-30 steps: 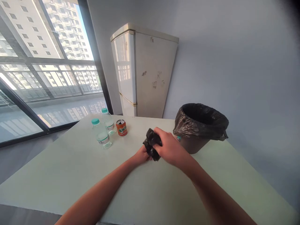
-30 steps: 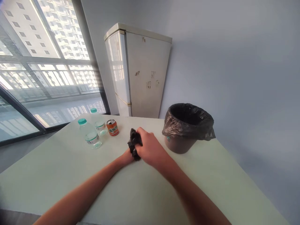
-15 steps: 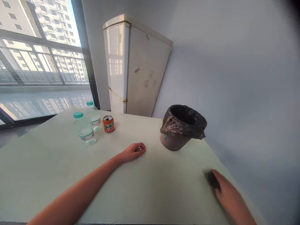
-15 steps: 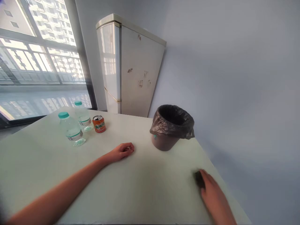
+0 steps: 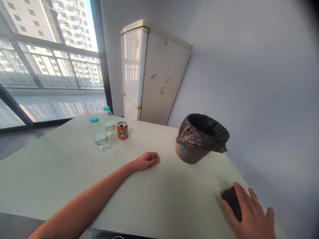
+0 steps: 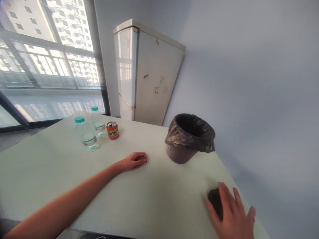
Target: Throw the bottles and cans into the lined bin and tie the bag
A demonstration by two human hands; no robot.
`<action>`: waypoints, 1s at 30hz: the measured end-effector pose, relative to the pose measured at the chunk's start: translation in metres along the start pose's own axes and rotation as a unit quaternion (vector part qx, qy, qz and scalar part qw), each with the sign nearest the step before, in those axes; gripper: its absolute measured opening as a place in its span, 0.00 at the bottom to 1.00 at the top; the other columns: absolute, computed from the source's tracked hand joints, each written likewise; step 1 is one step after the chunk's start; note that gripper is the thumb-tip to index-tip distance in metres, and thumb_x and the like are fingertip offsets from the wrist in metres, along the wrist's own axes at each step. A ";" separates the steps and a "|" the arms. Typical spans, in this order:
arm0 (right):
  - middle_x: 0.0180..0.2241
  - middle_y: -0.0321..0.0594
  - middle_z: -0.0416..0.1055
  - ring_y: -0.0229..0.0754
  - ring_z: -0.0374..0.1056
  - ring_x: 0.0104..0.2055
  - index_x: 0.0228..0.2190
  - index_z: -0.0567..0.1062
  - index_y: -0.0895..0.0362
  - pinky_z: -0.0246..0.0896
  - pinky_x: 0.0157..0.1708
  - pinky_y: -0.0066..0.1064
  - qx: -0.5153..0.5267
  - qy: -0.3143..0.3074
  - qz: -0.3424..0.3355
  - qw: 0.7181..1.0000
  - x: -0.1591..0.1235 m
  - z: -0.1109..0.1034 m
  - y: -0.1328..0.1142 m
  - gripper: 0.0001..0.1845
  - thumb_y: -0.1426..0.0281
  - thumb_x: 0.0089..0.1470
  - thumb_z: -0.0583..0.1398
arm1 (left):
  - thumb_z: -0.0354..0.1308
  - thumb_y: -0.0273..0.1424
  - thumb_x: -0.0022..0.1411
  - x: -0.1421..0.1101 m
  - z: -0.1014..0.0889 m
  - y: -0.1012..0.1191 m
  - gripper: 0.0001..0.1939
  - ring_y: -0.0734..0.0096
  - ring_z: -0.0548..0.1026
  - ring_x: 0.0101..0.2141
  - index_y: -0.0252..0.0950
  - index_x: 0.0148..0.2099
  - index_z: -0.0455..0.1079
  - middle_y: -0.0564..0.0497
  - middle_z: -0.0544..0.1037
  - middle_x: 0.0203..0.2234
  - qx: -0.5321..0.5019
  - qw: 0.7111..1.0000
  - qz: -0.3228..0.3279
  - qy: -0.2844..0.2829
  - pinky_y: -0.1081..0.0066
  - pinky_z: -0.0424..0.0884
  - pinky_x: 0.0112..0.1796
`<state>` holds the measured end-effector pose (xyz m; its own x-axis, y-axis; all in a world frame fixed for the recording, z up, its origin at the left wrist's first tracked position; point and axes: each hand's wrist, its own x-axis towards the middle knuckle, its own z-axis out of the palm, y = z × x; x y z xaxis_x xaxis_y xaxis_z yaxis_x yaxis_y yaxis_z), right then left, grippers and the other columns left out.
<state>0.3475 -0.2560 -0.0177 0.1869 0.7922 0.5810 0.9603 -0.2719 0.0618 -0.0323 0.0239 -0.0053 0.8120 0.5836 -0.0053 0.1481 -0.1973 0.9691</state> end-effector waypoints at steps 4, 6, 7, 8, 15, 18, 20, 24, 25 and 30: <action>0.50 0.50 0.78 0.60 0.77 0.50 0.67 0.66 0.51 0.69 0.57 0.54 0.021 0.142 -0.077 0.987 0.050 -0.041 -0.027 0.32 0.66 0.63 0.63 | 0.56 0.47 0.68 0.001 0.002 -0.001 0.18 0.77 0.60 0.21 0.35 0.39 0.68 0.58 0.64 0.21 -0.037 0.997 -0.004 0.061 0.73 0.56 0.24; 0.51 0.47 0.78 0.59 0.76 0.51 0.67 0.67 0.50 0.68 0.58 0.51 0.033 0.180 -0.107 0.977 0.083 -0.062 -0.048 0.35 0.69 0.61 0.66 | 0.54 0.46 0.69 0.002 0.002 -0.006 0.18 0.77 0.59 0.21 0.36 0.37 0.67 0.58 0.65 0.22 -0.032 0.993 -0.009 0.111 0.73 0.55 0.24; 0.53 0.47 0.77 0.59 0.75 0.54 0.68 0.66 0.50 0.68 0.59 0.51 0.046 0.198 -0.110 0.973 0.100 -0.070 -0.058 0.36 0.69 0.61 0.66 | 0.52 0.46 0.70 0.002 0.001 -0.008 0.18 0.77 0.59 0.21 0.36 0.36 0.67 0.58 0.65 0.22 -0.016 0.991 -0.008 0.134 0.73 0.55 0.24; 0.55 0.47 0.76 0.60 0.73 0.56 0.68 0.66 0.50 0.67 0.60 0.51 0.061 0.211 -0.107 0.970 0.119 -0.077 -0.069 0.36 0.69 0.61 0.66 | 0.52 0.45 0.70 0.003 0.000 -0.011 0.18 0.77 0.59 0.22 0.36 0.36 0.67 0.57 0.66 0.22 0.005 0.988 -0.004 0.153 0.73 0.55 0.25; 0.53 0.55 0.76 0.59 0.73 0.54 0.66 0.66 0.59 0.53 0.67 0.63 0.114 0.145 -0.172 0.968 0.221 -0.049 -0.103 0.33 0.56 0.67 0.60 | 0.52 0.43 0.69 0.004 -0.009 -0.016 0.18 0.76 0.57 0.24 0.35 0.34 0.69 0.58 0.62 0.21 0.048 0.984 0.014 0.169 0.71 0.54 0.28; 0.41 0.49 0.80 0.53 0.76 0.42 0.57 0.73 0.59 0.60 0.61 0.57 0.102 0.117 -0.204 0.967 0.238 -0.021 -0.099 0.22 0.60 0.68 0.56 | 0.53 0.47 0.68 0.003 -0.010 -0.011 0.19 0.76 0.56 0.23 0.35 0.36 0.69 0.58 0.62 0.22 0.001 0.988 0.010 0.155 0.71 0.53 0.27; 0.38 0.47 0.80 0.51 0.75 0.38 0.50 0.76 0.57 0.65 0.54 0.51 0.112 0.118 -0.194 0.967 0.241 -0.013 -0.099 0.17 0.62 0.67 0.56 | 0.53 0.49 0.67 0.003 -0.011 -0.010 0.20 0.76 0.56 0.24 0.36 0.36 0.67 0.58 0.61 0.22 -0.030 0.988 0.005 0.152 0.71 0.52 0.26; 0.35 0.44 0.80 0.49 0.74 0.35 0.45 0.77 0.56 0.65 0.49 0.46 0.147 0.114 -0.174 0.967 0.237 -0.019 -0.113 0.13 0.63 0.66 0.57 | 0.56 0.52 0.65 0.000 -0.013 -0.009 0.24 0.76 0.54 0.24 0.36 0.31 0.64 0.58 0.58 0.21 -0.039 0.993 0.016 0.109 0.70 0.49 0.26; 0.34 0.43 0.79 0.48 0.74 0.35 0.45 0.77 0.56 0.65 0.49 0.46 0.153 0.110 -0.175 0.966 0.235 -0.023 -0.120 0.13 0.63 0.65 0.57 | 0.58 0.53 0.64 -0.001 -0.014 -0.009 0.25 0.76 0.53 0.23 0.36 0.29 0.63 0.58 0.56 0.20 -0.055 0.995 0.023 0.081 0.70 0.48 0.26; 0.37 0.44 0.80 0.49 0.75 0.38 0.46 0.77 0.55 0.65 0.50 0.46 0.201 0.089 -0.198 0.955 0.226 -0.043 -0.164 0.12 0.65 0.66 0.57 | 0.69 0.55 0.52 -0.013 -0.010 0.002 0.27 0.74 0.55 0.22 0.38 0.28 0.65 0.55 0.60 0.20 -0.191 0.959 0.008 -0.209 0.67 0.52 0.25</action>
<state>0.2234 -0.0555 0.1384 -0.2109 0.6747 0.7073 0.9573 0.2890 0.0098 -0.0483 0.0234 -0.0009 0.9795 0.2013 -0.0113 -0.0185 0.1458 0.9891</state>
